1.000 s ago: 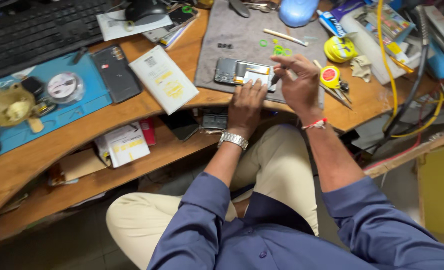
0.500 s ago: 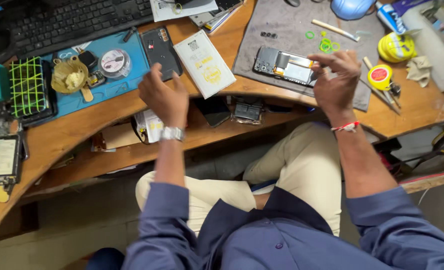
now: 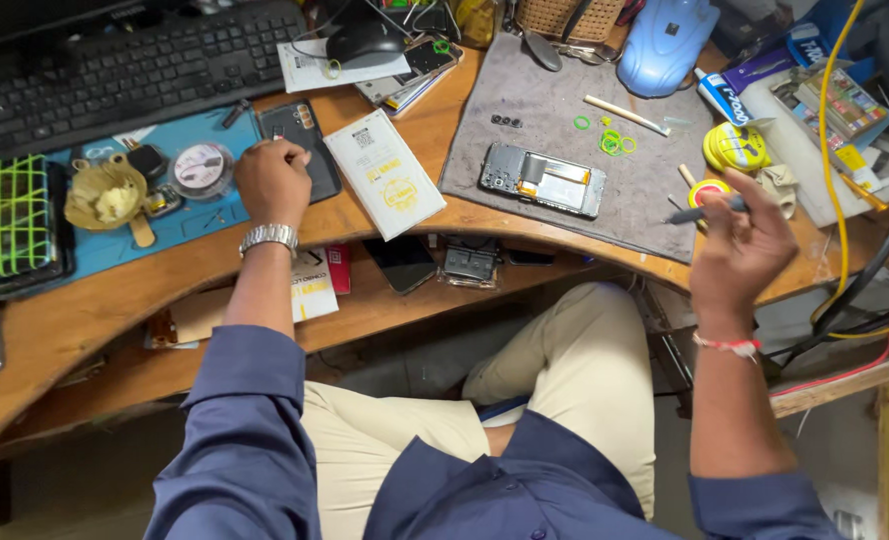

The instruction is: The person uses a screwdriver to remove and replace small screws on the internal chassis of a mobile phone.

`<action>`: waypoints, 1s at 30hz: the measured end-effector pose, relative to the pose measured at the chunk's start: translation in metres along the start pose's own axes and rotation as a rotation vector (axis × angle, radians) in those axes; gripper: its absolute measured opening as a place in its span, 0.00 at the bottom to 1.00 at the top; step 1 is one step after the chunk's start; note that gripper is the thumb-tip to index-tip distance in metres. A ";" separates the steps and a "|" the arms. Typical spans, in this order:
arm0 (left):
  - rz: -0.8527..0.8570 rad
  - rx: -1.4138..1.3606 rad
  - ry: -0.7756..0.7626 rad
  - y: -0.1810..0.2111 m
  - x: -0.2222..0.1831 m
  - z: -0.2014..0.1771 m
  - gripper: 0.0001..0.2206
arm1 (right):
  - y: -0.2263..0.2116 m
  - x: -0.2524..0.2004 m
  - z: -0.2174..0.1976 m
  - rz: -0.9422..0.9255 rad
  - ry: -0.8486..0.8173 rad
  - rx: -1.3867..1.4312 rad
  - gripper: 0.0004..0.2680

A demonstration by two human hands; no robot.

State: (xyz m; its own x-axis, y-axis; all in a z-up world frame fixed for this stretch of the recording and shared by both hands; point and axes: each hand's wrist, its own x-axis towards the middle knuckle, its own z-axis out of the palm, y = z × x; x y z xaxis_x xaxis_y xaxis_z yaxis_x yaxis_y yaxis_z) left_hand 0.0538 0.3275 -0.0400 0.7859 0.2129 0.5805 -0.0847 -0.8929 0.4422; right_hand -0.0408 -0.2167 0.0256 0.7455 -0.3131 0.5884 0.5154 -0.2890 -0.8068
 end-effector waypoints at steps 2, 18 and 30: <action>-0.027 -0.035 0.006 0.000 0.005 -0.002 0.04 | 0.004 -0.002 -0.016 -0.017 0.013 -0.013 0.09; 0.046 0.266 -0.258 0.003 0.015 0.001 0.04 | 0.003 -0.026 -0.027 0.018 -0.024 -0.020 0.07; 0.049 -0.005 0.017 0.016 0.001 0.001 0.06 | 0.006 -0.035 -0.026 -0.011 0.007 -0.040 0.07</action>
State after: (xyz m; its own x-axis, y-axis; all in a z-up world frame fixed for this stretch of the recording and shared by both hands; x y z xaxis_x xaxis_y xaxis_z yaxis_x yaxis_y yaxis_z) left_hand 0.0539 0.3132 -0.0335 0.7703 0.1759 0.6129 -0.1259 -0.9003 0.4166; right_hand -0.0749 -0.2312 0.0013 0.7372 -0.3158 0.5974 0.5056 -0.3287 -0.7977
